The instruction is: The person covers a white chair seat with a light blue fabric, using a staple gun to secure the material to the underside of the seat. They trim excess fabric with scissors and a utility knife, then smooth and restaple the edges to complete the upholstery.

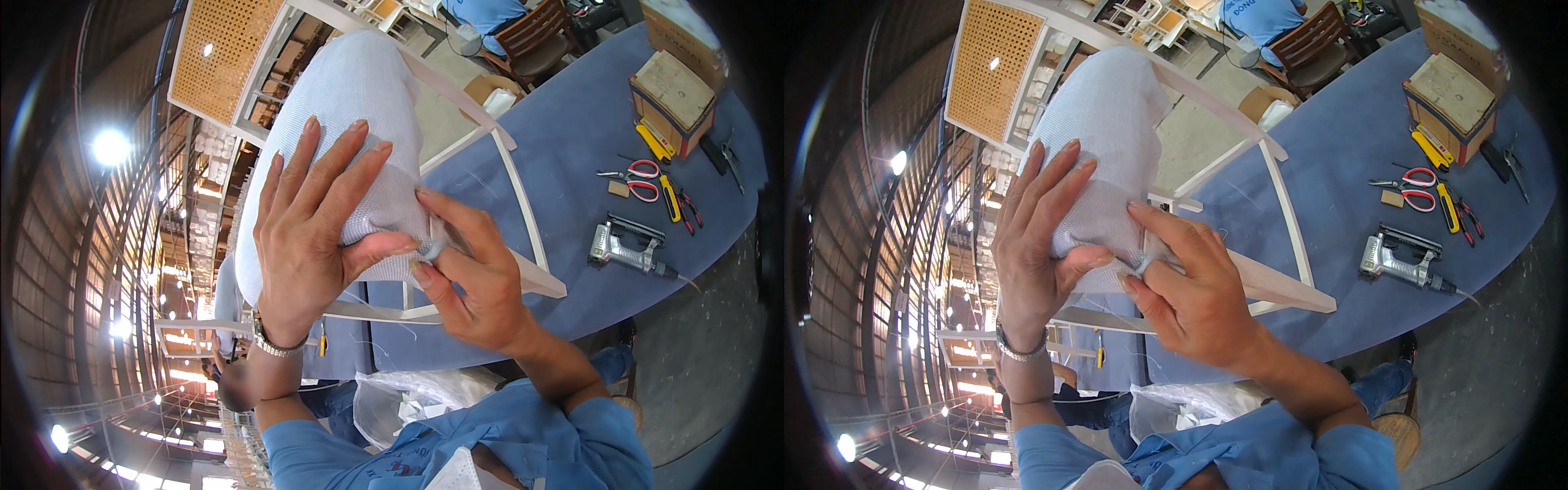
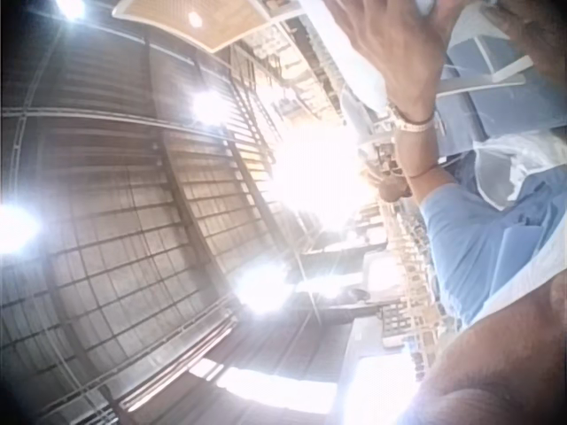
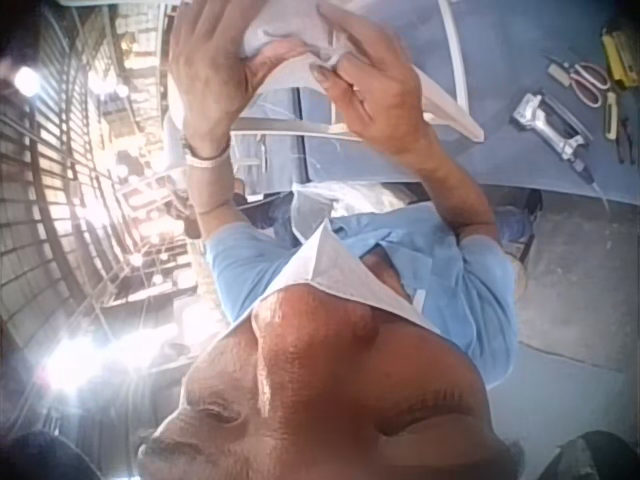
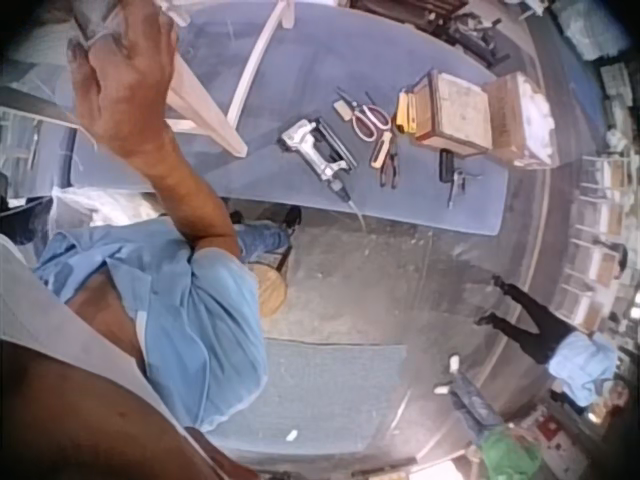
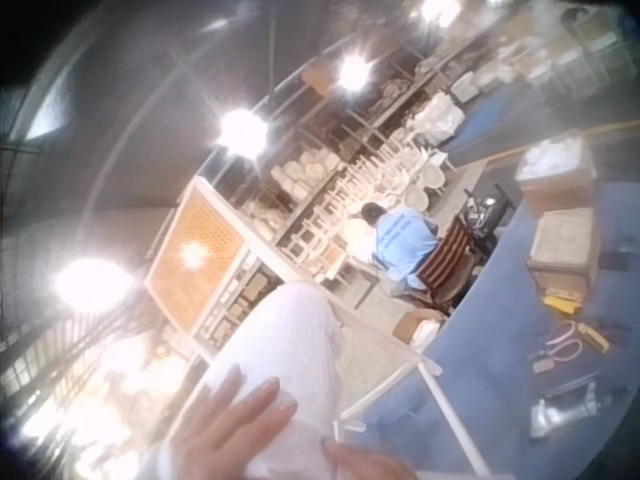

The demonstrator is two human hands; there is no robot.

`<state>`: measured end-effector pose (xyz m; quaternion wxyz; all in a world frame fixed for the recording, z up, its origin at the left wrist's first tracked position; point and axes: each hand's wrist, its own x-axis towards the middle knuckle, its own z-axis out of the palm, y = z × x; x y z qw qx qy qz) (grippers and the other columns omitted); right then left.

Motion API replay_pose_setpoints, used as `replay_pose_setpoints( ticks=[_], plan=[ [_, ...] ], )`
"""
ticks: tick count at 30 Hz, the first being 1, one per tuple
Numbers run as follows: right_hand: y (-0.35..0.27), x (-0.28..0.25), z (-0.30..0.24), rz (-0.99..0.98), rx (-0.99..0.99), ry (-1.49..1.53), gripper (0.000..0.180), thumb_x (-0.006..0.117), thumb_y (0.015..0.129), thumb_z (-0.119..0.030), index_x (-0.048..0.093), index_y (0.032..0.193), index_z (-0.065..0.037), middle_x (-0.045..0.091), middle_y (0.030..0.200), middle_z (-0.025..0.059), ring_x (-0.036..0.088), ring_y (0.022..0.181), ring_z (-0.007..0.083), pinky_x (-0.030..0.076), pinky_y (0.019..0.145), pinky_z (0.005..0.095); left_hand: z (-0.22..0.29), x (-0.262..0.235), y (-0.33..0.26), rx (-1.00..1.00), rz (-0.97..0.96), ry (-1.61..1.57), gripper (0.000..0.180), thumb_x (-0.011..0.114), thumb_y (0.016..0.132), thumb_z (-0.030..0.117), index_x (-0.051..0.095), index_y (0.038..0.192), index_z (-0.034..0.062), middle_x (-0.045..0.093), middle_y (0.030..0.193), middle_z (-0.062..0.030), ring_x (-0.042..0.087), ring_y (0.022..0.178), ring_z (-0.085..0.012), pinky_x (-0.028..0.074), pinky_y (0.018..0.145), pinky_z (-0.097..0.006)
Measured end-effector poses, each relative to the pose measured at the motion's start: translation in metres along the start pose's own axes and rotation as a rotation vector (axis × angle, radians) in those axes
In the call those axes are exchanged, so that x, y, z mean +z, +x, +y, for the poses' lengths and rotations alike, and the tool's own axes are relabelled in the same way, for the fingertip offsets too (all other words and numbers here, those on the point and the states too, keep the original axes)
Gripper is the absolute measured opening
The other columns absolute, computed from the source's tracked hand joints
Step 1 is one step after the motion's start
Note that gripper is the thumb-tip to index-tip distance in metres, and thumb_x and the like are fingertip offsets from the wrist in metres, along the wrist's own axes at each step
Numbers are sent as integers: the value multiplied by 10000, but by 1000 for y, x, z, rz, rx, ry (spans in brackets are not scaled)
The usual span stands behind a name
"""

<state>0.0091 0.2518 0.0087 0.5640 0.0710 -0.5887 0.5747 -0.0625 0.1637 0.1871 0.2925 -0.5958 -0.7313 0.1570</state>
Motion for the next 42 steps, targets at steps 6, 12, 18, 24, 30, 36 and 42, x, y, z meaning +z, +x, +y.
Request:
replay_pose_setpoints(
  ticks=[6,12,18,24,30,36,42],
  plan=[
    [-5,5,15,77,-72,38,268,755,848,-128,572,695,-5,607,1322,211,606,1147,353,475,914,387,7,5,-1,-48,21,39,817,571,783,720,642,1290,83,613,1364,-148,483,1357,-406,411,1100,-496],
    [-10,5,6,162,97,210,303,822,805,-179,564,752,-31,615,1287,259,628,1155,364,507,940,451,6,13,-9,-58,52,81,849,550,771,752,634,1288,84,608,1364,-147,493,1349,-395,410,1113,-530],
    [-16,10,19,183,-46,93,349,854,771,-227,557,752,-44,613,1284,277,619,1211,382,446,1052,563,2,17,-6,-13,85,57,854,560,764,744,624,1299,81,609,1359,-154,510,1330,-403,420,1108,-536],
    [-17,6,14,85,-62,-38,286,771,852,-194,582,742,-10,625,1313,193,621,1210,374,446,1057,537,5,16,-7,-41,83,35,837,601,748,720,629,1294,86,606,1364,-154,502,1340,-397,404,1122,-541],
    [-11,0,6,-8,-24,-78,185,710,869,-114,621,815,39,569,1353,198,568,1249,366,442,1028,501,6,16,-7,-44,94,43,830,613,746,714,634,1291,89,609,1364,-145,503,1340,-397,406,1117,-539],
    [-5,-11,6,-97,1,-4,160,715,836,-75,611,808,44,537,1363,206,565,1213,381,450,972,468,7,16,-6,-60,78,64,845,597,751,730,633,1291,82,611,1364,-140,491,1351,-395,410,1114,-532],
    [-3,-12,14,-73,-52,40,168,733,821,-50,601,766,38,570,1334,208,588,1191,369,480,956,443,7,16,-6,-57,77,86,893,556,732,771,632,1289,78,611,1363,-138,490,1351,-397,408,1118,-529]
  ],
)
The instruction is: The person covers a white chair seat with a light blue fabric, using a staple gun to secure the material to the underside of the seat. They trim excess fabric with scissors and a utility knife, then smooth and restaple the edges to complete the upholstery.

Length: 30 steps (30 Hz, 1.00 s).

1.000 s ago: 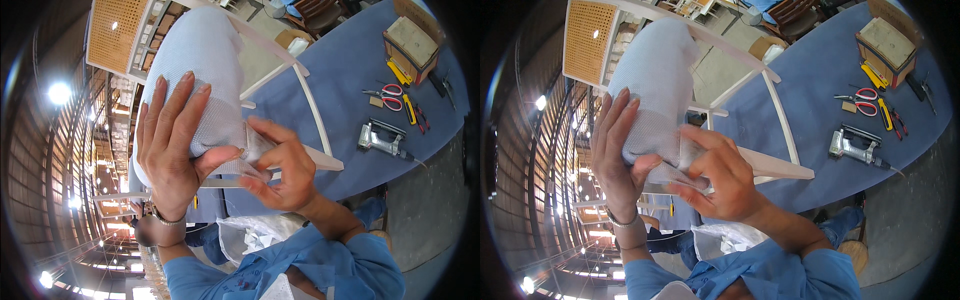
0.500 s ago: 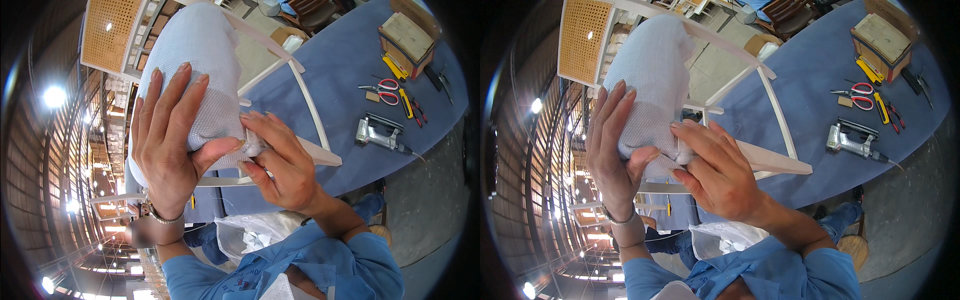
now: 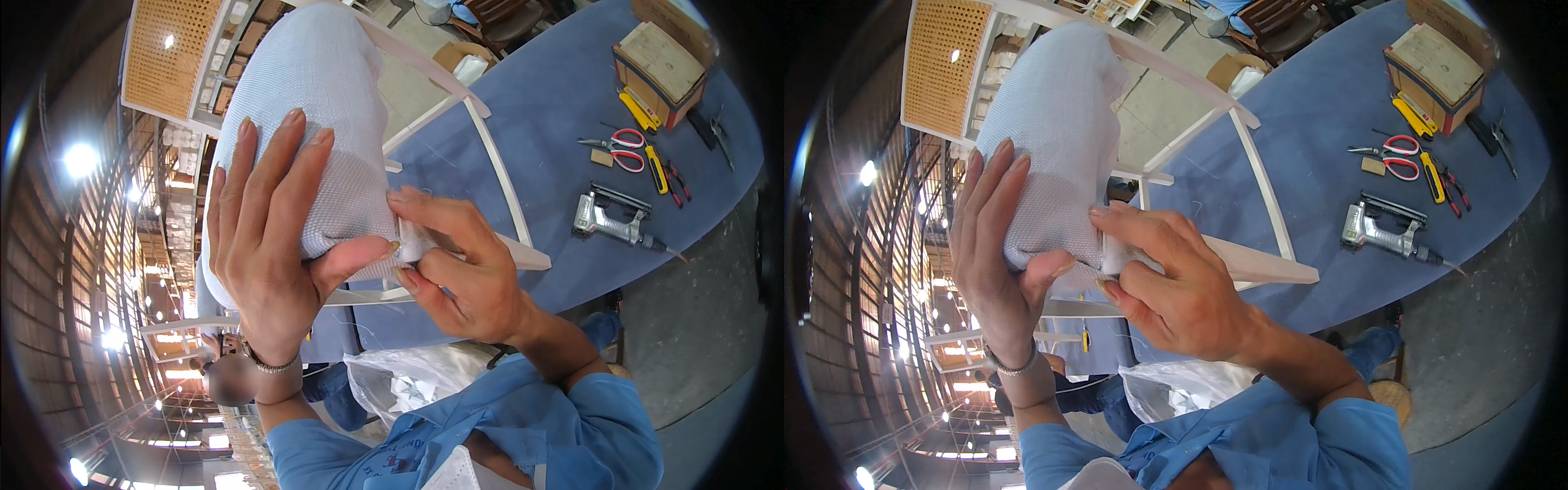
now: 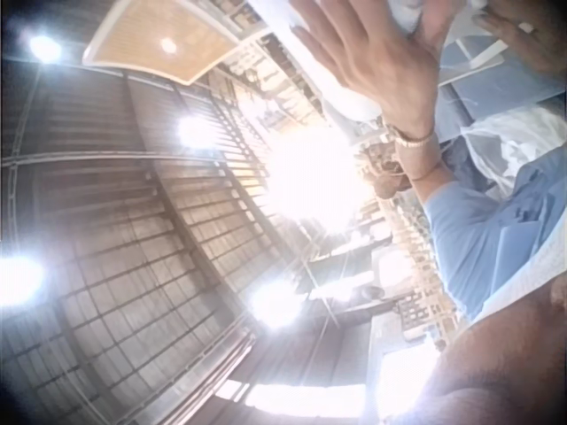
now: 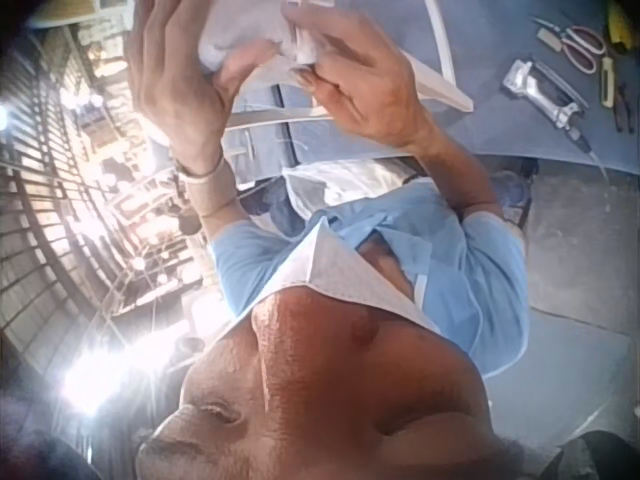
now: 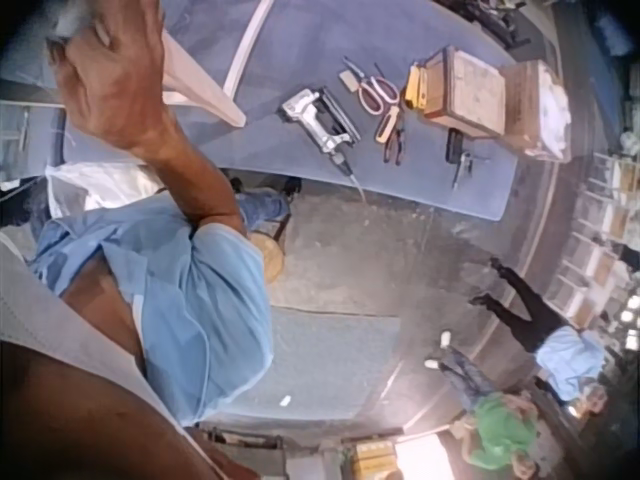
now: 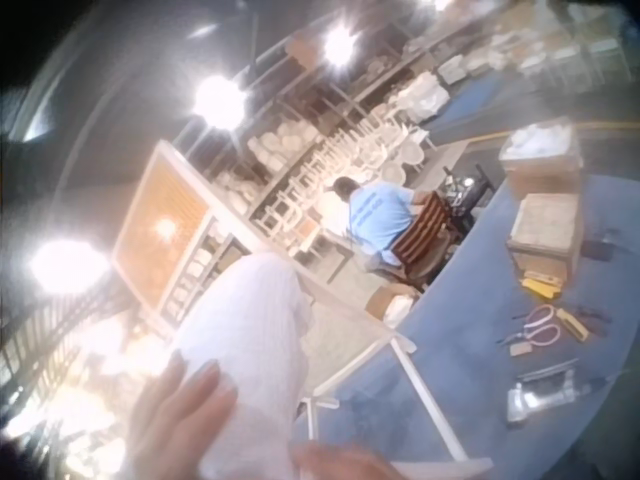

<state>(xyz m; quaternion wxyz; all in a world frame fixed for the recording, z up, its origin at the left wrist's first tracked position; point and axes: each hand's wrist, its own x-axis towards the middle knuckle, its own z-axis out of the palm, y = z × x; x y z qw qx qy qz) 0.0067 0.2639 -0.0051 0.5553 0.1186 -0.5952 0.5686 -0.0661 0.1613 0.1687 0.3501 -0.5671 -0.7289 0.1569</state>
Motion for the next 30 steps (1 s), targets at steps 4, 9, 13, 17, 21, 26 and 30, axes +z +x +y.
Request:
replay_pose_setpoints(
  ticks=[4,9,13,17,21,26,30],
  plan=[
    [-1,1,1,11,4,-13,172,750,813,-50,607,756,27,604,1302,211,609,1178,363,509,927,415,0,-1,-2,-18,-10,-17,921,535,717,793,632,1288,76,617,1353,-142,493,1346,-402,402,1123,-534],
    [-1,1,6,46,-6,-5,168,756,804,-38,612,737,19,642,1268,189,642,1148,342,532,897,396,2,2,-1,-26,17,-19,948,536,707,802,627,1297,66,627,1339,-145,499,1340,-408,405,1115,-534],
    [0,4,5,54,-22,-1,184,759,797,-26,602,714,23,650,1266,184,658,1123,338,537,891,401,5,-4,-1,-59,22,10,946,572,720,776,605,1330,54,615,1360,-140,498,1341,-411,420,1091,-526],
    [2,3,6,79,-33,-30,191,760,799,-29,599,711,24,649,1272,194,660,1118,349,534,898,403,13,4,-4,-106,211,-38,888,600,779,724,593,1341,37,596,1373,-181,500,1340,-409,401,1094,-534],
    [-1,1,5,77,-36,-46,188,751,815,-49,603,721,16,652,1270,200,657,1135,345,530,907,408,59,44,-91,-244,479,-443,795,508,918,675,571,1325,-5,593,1340,-221,553,1279,-387,389,1093,-532],
    [-9,7,5,98,-30,-67,189,734,839,-77,610,722,6,657,1268,198,657,1147,338,524,955,428,128,85,-112,-1068,539,-1852,839,568,947,606,426,1412,-77,538,1363,-215,530,1291,-331,402,1105,-488],
    [-10,9,0,117,-45,-75,209,709,870,-82,610,720,25,655,1271,215,648,1169,364,532,965,416,89,103,-64,-639,234,-2094,1034,713,806,663,352,1473,-41,429,1500,-216,400,1417,-340,357,1151,-467]
  ],
)
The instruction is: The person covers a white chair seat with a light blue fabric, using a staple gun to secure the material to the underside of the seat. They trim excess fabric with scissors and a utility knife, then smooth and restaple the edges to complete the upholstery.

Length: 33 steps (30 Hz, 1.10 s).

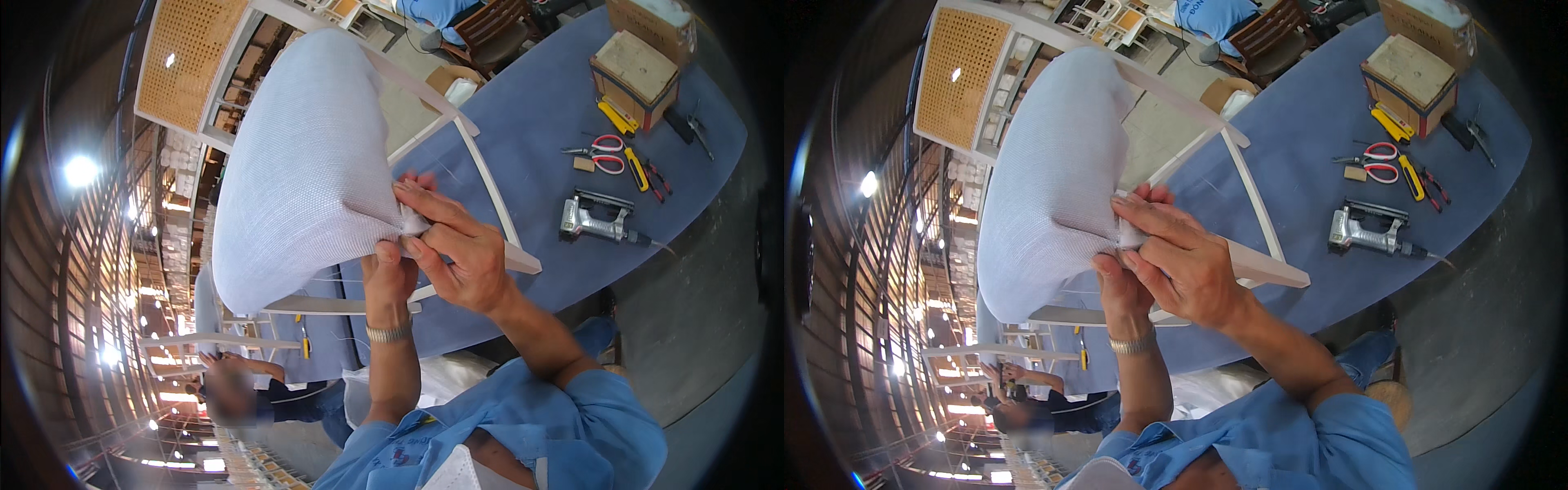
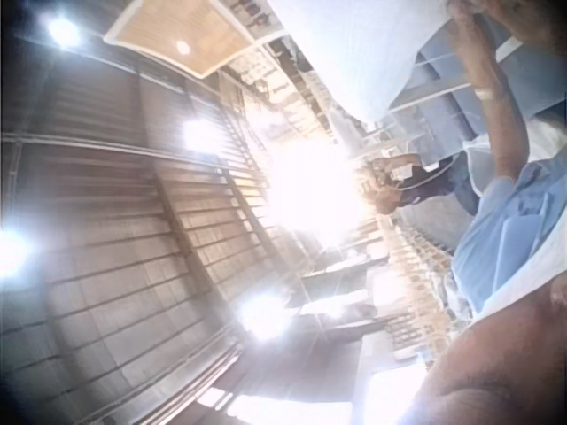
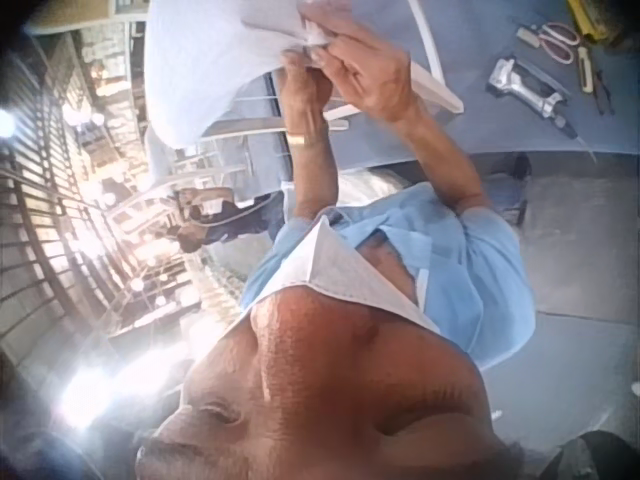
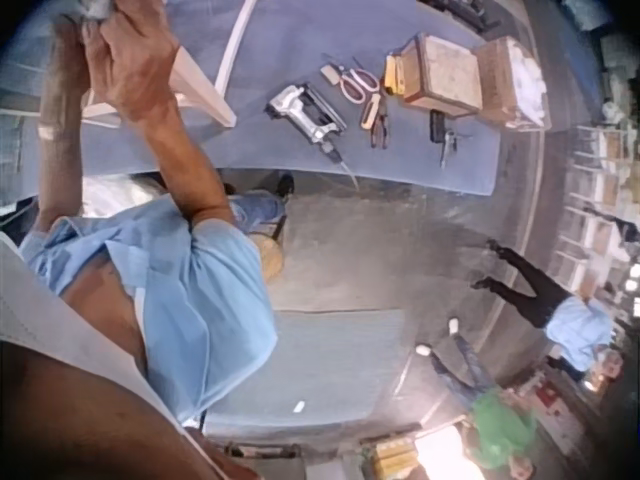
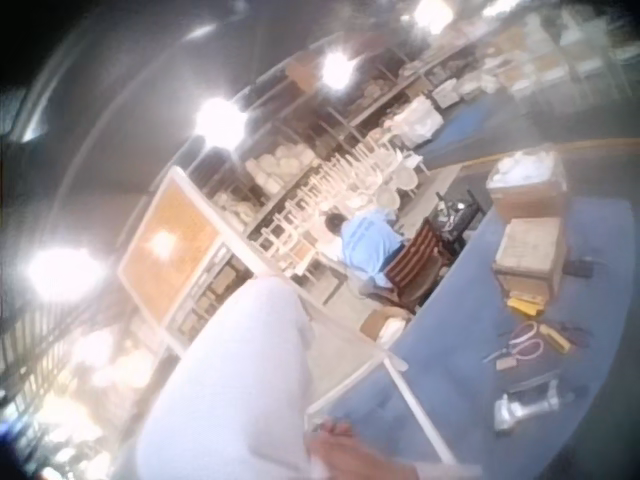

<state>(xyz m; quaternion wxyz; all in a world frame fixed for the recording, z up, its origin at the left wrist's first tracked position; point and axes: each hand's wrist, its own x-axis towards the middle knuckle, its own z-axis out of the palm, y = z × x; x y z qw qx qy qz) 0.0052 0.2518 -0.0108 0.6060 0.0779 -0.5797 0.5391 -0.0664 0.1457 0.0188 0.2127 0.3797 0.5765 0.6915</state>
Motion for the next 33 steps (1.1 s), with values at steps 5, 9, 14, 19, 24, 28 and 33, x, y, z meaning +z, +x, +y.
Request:
replay_pose_setpoints(
  ticks=[5,9,14,19,24,28,33],
  plan=[
    [-3,0,3,38,20,-5,216,699,871,-76,604,705,24,658,1277,201,651,1167,354,540,945,388,-10,11,31,110,-116,-62,1098,777,704,692,348,1506,76,361,1565,-188,307,1471,-363,353,1157,-524],
    [-3,0,4,55,32,-12,216,696,866,-71,593,695,11,661,1278,191,658,1155,340,548,919,374,-16,1,32,52,-162,-13,1042,670,713,796,366,1477,156,348,1576,-111,295,1468,-380,423,1102,-585],
    [-4,2,5,68,22,-17,219,690,868,-69,572,699,4,666,1267,191,671,1129,331,570,862,361,-11,5,29,39,-159,-6,970,688,759,744,377,1463,154,388,1550,-105,288,1470,-391,438,1087,-596],
    [-7,4,4,62,55,-22,236,687,885,-89,563,707,2,670,1253,196,694,1080,317,580,828,350,-11,4,26,26,-161,-22,901,693,804,683,383,1457,146,407,1537,-103,273,1478,-390,372,1139,-596],
    [0,-2,-2,15,147,80,225,676,910,-105,602,730,8,679,1235,196,713,1025,312,576,827,331,-10,3,30,58,-173,-67,836,711,855,537,360,1469,92,424,1513,-154,279,1478,-393,297,1189,-569],
    [22,-45,5,-246,146,-30,207,728,881,-201,712,945,-5,663,1269,192,700,1050,322,500,980,385,-7,1,27,86,-137,-202,707,780,839,323,474,1375,-23,567,1362,-208,518,1318,-339,388,1137,-481],
    [91,-29,-17,-289,-88,-104,694,839,744,-442,635,1280,-52,537,1444,170,552,1298,327,393,1116,440,-28,-17,16,-12,12,-132,612,734,897,236,451,1390,9,607,1269,-132,596,1213,-298,482,1054,-462]
  ],
)
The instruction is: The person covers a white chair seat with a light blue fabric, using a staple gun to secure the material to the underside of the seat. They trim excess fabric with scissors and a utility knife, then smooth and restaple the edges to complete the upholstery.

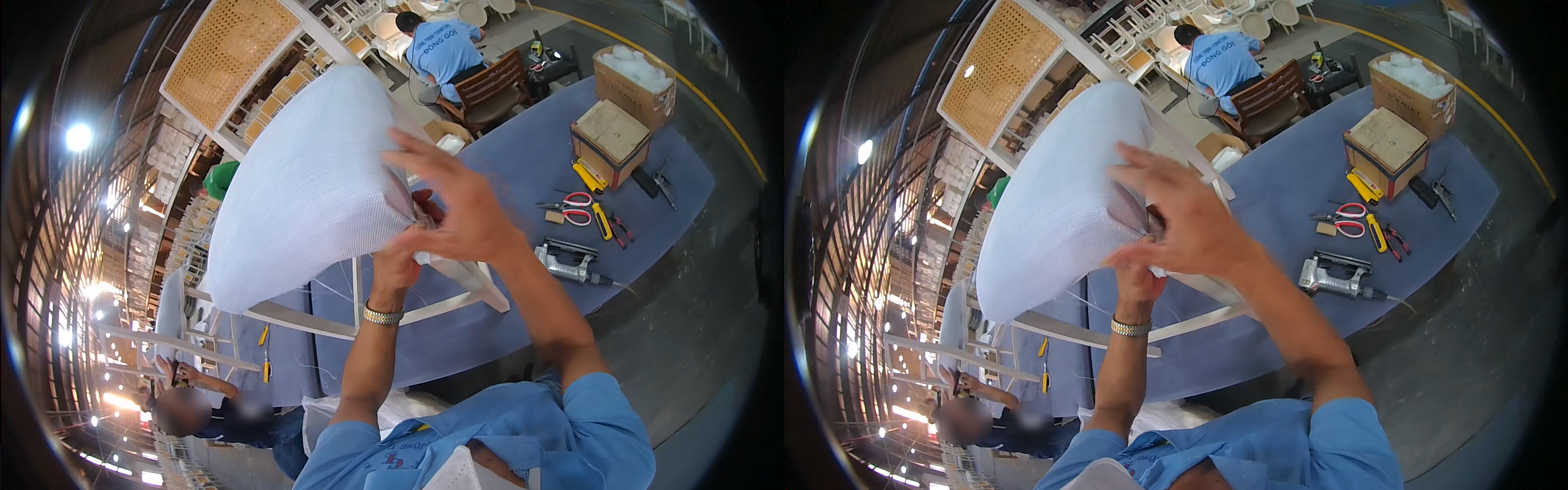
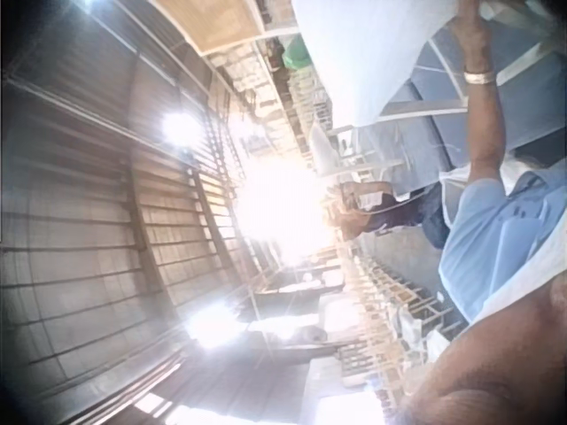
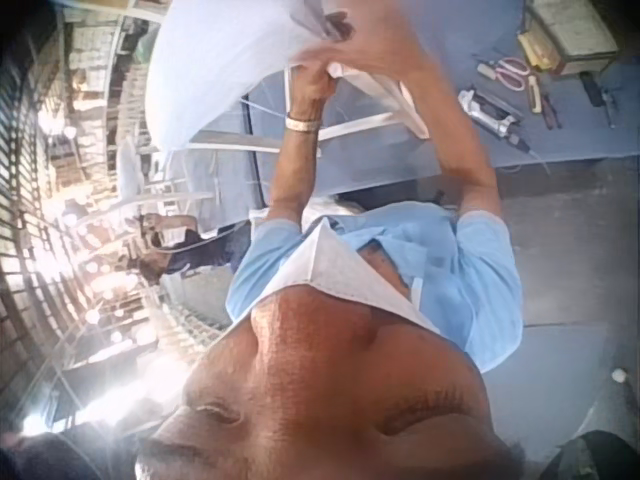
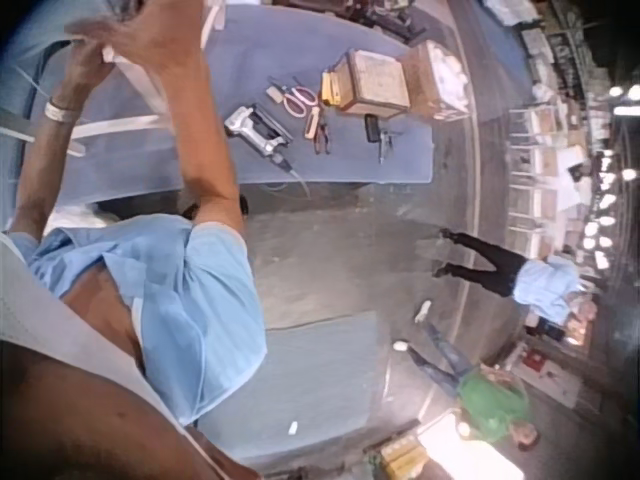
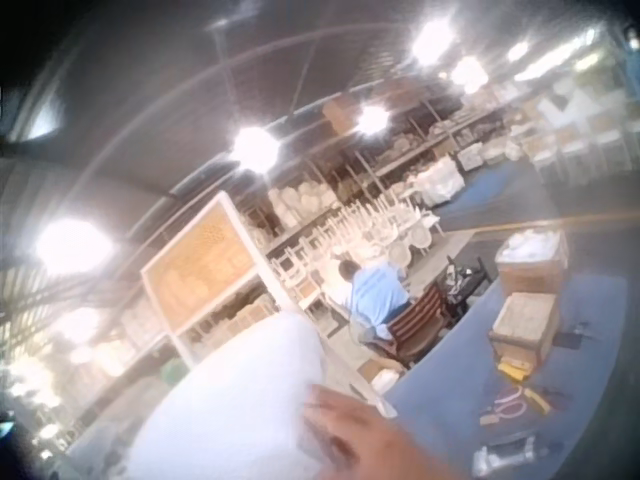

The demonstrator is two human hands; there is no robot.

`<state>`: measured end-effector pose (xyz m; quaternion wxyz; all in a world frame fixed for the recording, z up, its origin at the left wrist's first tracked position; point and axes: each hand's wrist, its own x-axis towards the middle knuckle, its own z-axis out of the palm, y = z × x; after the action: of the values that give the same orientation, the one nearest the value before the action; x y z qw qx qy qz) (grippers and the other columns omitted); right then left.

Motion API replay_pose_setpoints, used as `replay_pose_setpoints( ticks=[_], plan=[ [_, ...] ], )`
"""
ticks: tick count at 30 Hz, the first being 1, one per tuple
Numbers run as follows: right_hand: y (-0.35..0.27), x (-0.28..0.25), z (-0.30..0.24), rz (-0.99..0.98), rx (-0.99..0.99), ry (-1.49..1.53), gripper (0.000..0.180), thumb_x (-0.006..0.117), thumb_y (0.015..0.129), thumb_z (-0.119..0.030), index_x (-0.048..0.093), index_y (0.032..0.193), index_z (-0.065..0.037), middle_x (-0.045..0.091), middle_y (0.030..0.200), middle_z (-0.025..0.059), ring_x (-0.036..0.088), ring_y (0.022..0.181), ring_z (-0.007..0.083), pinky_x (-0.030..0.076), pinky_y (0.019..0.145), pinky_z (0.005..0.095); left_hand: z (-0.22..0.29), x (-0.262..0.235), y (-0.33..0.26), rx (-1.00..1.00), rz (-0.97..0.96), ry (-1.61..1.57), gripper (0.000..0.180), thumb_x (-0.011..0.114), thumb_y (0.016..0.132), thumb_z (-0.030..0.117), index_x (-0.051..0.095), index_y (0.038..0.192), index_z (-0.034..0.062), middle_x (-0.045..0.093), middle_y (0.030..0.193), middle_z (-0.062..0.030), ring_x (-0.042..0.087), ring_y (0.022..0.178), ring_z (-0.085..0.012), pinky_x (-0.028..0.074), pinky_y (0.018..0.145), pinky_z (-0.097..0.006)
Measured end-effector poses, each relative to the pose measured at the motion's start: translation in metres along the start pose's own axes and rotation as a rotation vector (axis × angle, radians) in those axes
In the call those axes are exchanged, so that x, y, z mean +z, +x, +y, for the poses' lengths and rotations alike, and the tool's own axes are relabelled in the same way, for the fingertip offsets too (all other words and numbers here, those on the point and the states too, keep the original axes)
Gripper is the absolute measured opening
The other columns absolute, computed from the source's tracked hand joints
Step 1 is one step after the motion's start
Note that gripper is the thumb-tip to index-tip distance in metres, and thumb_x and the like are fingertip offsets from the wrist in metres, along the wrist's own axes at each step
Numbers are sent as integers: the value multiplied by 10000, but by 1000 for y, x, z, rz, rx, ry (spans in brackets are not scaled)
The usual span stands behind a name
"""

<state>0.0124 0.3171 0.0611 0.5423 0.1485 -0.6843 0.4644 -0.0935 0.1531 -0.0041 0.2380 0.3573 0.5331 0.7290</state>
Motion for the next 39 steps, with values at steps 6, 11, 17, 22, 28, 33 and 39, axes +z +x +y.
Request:
replay_pose_setpoints(
  ticks=[6,11,17,22,28,33,39],
  plan=[
    [22,23,11,-147,-47,-2,801,868,691,-428,601,1337,-37,542,1440,166,490,1363,334,418,1113,415,-12,-15,0,-16,140,-11,523,720,913,150,480,1366,46,602,1267,-75,631,1135,-224,553,944,-411],
    [20,25,11,-129,-84,28,682,814,786,-367,600,1331,-17,551,1425,181,476,1376,330,420,1114,406,-3,1,-3,83,101,-7,531,719,911,154,468,1371,67,594,1265,-68,629,1142,-223,565,928,-401],
    [21,24,13,-141,-89,74,637,785,830,-339,588,1345,-21,544,1435,174,457,1391,328,411,1122,407,9,4,-4,5,78,13,535,715,911,174,463,1371,67,592,1264,-70,628,1149,-230,555,951,-411],
    [13,12,32,-153,50,204,511,722,906,-250,587,1350,-36,585,1390,175,575,1280,291,471,1044,370,9,13,0,20,86,88,585,752,877,275,485,1348,53,607,1177,-63,632,1090,-256,533,953,-439],
    [-217,-102,176,-254,650,-513,598,711,883,-233,515,1412,-35,627,1252,230,624,1139,384,500,966,437,28,30,8,14,-127,-86,619,784,848,260,491,1315,-22,584,1026,-83,588,1004,-222,489,927,-403],
    [-353,-121,184,-861,675,-906,755,834,673,-210,477,1323,-69,561,1150,213,548,1098,409,481,923,512,30,22,2,6,-45,59,642,792,830,320,506,1298,-15,594,954,-61,607,938,-231,499,900,-416],
    [-294,-130,191,-848,890,-693,584,770,704,-211,573,1225,-34,668,1103,241,657,1006,416,525,853,500,39,31,3,32,-10,170,498,765,865,218,577,1249,-36,644,966,-46,641,904,-165,516,857,-328]
  ],
)
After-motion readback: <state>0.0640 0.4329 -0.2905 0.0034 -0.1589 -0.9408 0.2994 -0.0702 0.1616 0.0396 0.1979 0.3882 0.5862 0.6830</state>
